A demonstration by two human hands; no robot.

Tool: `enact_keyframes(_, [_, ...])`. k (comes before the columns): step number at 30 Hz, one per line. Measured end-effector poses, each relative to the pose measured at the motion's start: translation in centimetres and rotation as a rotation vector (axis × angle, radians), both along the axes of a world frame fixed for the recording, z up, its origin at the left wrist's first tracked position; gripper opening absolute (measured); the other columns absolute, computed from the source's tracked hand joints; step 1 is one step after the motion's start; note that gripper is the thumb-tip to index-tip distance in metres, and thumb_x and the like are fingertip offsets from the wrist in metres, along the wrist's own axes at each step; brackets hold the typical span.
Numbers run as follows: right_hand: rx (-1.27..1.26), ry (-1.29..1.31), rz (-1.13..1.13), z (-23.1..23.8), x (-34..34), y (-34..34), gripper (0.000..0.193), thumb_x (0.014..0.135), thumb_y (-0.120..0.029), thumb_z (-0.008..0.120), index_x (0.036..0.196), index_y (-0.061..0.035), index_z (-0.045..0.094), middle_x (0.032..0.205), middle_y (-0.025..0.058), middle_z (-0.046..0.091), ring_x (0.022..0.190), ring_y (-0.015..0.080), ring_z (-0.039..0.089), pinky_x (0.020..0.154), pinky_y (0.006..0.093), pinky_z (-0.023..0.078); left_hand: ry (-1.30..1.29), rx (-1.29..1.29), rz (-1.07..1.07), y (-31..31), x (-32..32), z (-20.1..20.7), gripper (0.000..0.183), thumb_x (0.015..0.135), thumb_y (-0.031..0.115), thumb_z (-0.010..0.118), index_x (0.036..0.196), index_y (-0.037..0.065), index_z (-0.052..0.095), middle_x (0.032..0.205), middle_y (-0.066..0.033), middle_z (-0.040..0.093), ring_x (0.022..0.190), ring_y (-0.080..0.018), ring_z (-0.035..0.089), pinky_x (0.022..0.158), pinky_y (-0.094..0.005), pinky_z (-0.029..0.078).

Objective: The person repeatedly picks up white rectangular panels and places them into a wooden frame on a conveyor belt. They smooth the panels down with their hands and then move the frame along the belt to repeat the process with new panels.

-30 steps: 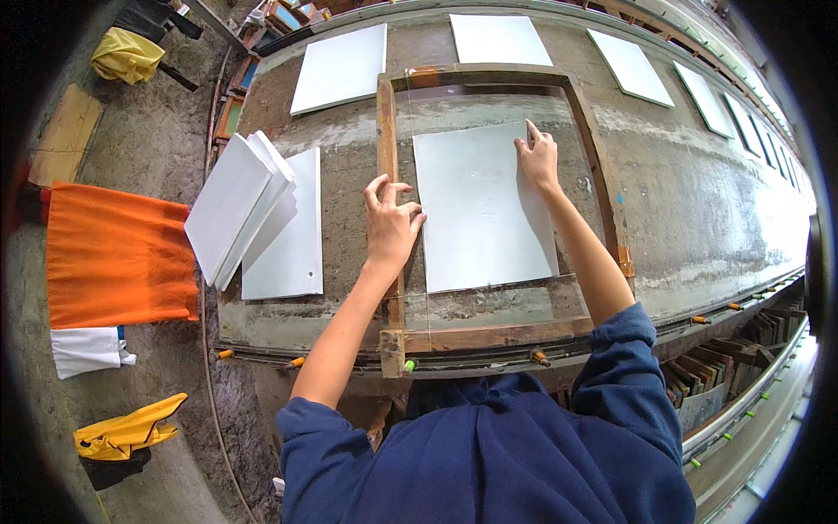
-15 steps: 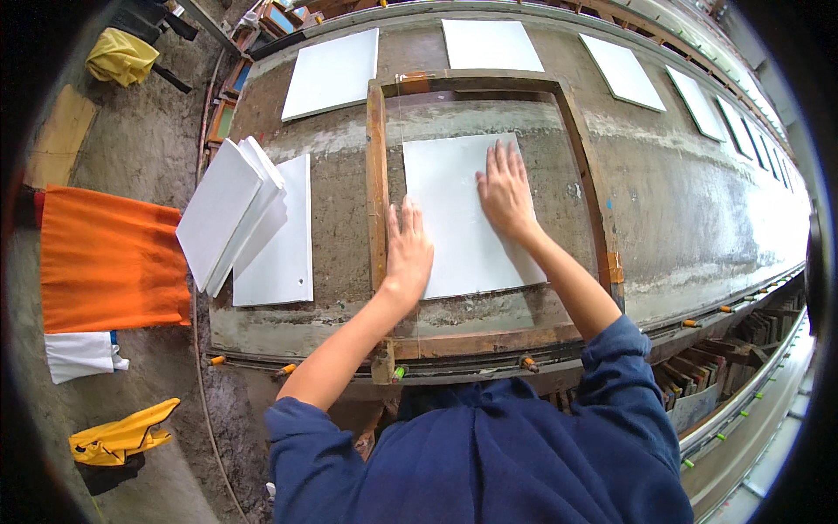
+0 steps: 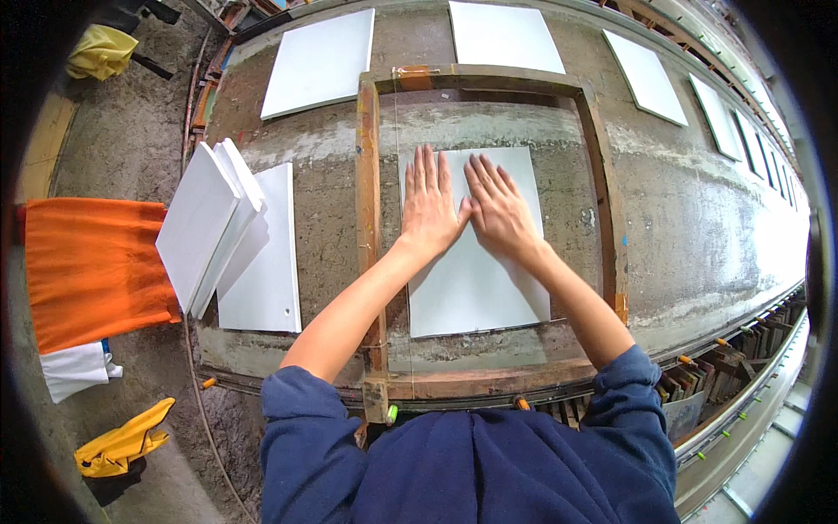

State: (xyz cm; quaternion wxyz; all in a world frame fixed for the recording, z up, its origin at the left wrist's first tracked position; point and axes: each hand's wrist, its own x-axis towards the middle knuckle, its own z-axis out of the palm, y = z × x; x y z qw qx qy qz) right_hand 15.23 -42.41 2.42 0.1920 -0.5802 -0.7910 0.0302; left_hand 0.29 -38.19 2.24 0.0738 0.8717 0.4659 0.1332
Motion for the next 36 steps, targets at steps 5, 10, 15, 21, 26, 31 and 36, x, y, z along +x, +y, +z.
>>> enact_keyframes(5, [0.042, -0.011, -0.032, -0.1, 1.4, 4.4, 0.049, 0.091, -0.02, 0.035, 0.134, 0.0028, 0.034, 0.142, 0.0179, 0.032, 0.134, 0.0277, 0.026, 0.111, 0.0419, 0.019, 0.075, 0.086, 0.129, 3.6, 2.2, -0.8, 0.076, 0.087, 0.042, 0.044, 0.139, -0.007, 0.019, 0.144, -0.0261, 0.022, 0.138, -0.036, 0.009, 0.111, -0.0511, 0.004])
enact_keyframes(10, [0.044, 0.01, -0.426, -1.6, 1.5, 6.1, 0.054, 0.094, -0.025, 0.034, 0.135, 0.0097, 0.028, 0.142, 0.0246, 0.028, 0.135, 0.0336, 0.022, 0.111, 0.0402, 0.017, -0.008, 0.198, 0.26, 5.3, 2.3, -1.9, 0.078, 0.091, 0.053, 0.034, 0.134, -0.012, 0.028, 0.141, -0.0243, 0.03, 0.136, -0.0353, 0.019, 0.112, -0.0468, 0.006])
enact_keyframes(15, [0.071, 0.082, -0.516, -1.6, 1.9, 2.6, 0.055, 0.094, -0.024, 0.035, 0.135, 0.0103, 0.026, 0.143, 0.0256, 0.024, 0.136, 0.0346, 0.018, 0.112, 0.0399, 0.015, -0.09, 0.16, 0.256, 3.5, 0.8, -1.8, 0.079, 0.092, 0.053, 0.029, 0.135, -0.013, 0.023, 0.143, -0.0264, 0.025, 0.137, -0.0358, 0.014, 0.112, -0.0444, 0.007])
enact_keyframes(21, [0.02, 0.045, -0.426, -1.5, 2.0, -4.0, 0.055, 0.093, -0.022, 0.033, 0.134, 0.0127, 0.025, 0.142, 0.0278, 0.023, 0.137, 0.0347, 0.014, 0.112, 0.0411, 0.013, -0.042, 0.146, 0.162, -2.4, -1.1, -1.5, 0.079, 0.093, 0.052, 0.027, 0.135, -0.014, 0.02, 0.144, -0.0289, 0.017, 0.138, -0.0359, 0.008, 0.112, -0.0467, 0.004])
enact_keyframes(26, [-0.021, -0.086, -0.269, 0.6, 0.7, -9.5, 0.055, 0.092, -0.021, 0.033, 0.135, 0.0126, 0.023, 0.143, 0.0279, 0.021, 0.138, 0.0338, 0.01, 0.113, 0.042, 0.007, 0.072, 0.004, -0.047, -10.0, -1.9, 0.4, 0.082, 0.09, 0.056, 0.03, 0.14, -0.007, 0.015, 0.147, -0.0269, 0.007, 0.138, -0.0378, 0.0, 0.105, -0.0615, -0.004])
enact_keyframes(31, [-0.148, -0.089, -0.112, 1.5, -0.5, -11.7, 0.055, 0.091, -0.021, 0.037, 0.136, 0.0085, 0.025, 0.144, 0.0242, 0.022, 0.139, 0.0315, 0.01, 0.113, 0.0456, 0.005, 0.165, -0.048, -0.155, -12.4, -1.6, 1.7, 0.082, 0.086, 0.064, 0.031, 0.144, 0.007, 0.018, 0.15, -0.0208, 0.004, 0.136, -0.0444, -0.003, 0.091, -0.0769, -0.004])
enact_keyframes(36, [-0.136, -0.081, -0.125, 1.5, -0.8, -11.6, 0.054, 0.091, -0.021, 0.04, 0.136, 0.0055, 0.03, 0.144, 0.0226, 0.026, 0.138, 0.0319, 0.014, 0.112, 0.048, 0.009, 0.207, -0.029, -0.164, -12.5, -1.7, 1.6, 0.079, 0.084, 0.064, 0.035, 0.145, 0.016, 0.019, 0.15, -0.0198, 0.007, 0.135, -0.0466, -0.002, 0.089, -0.0787, -0.002])
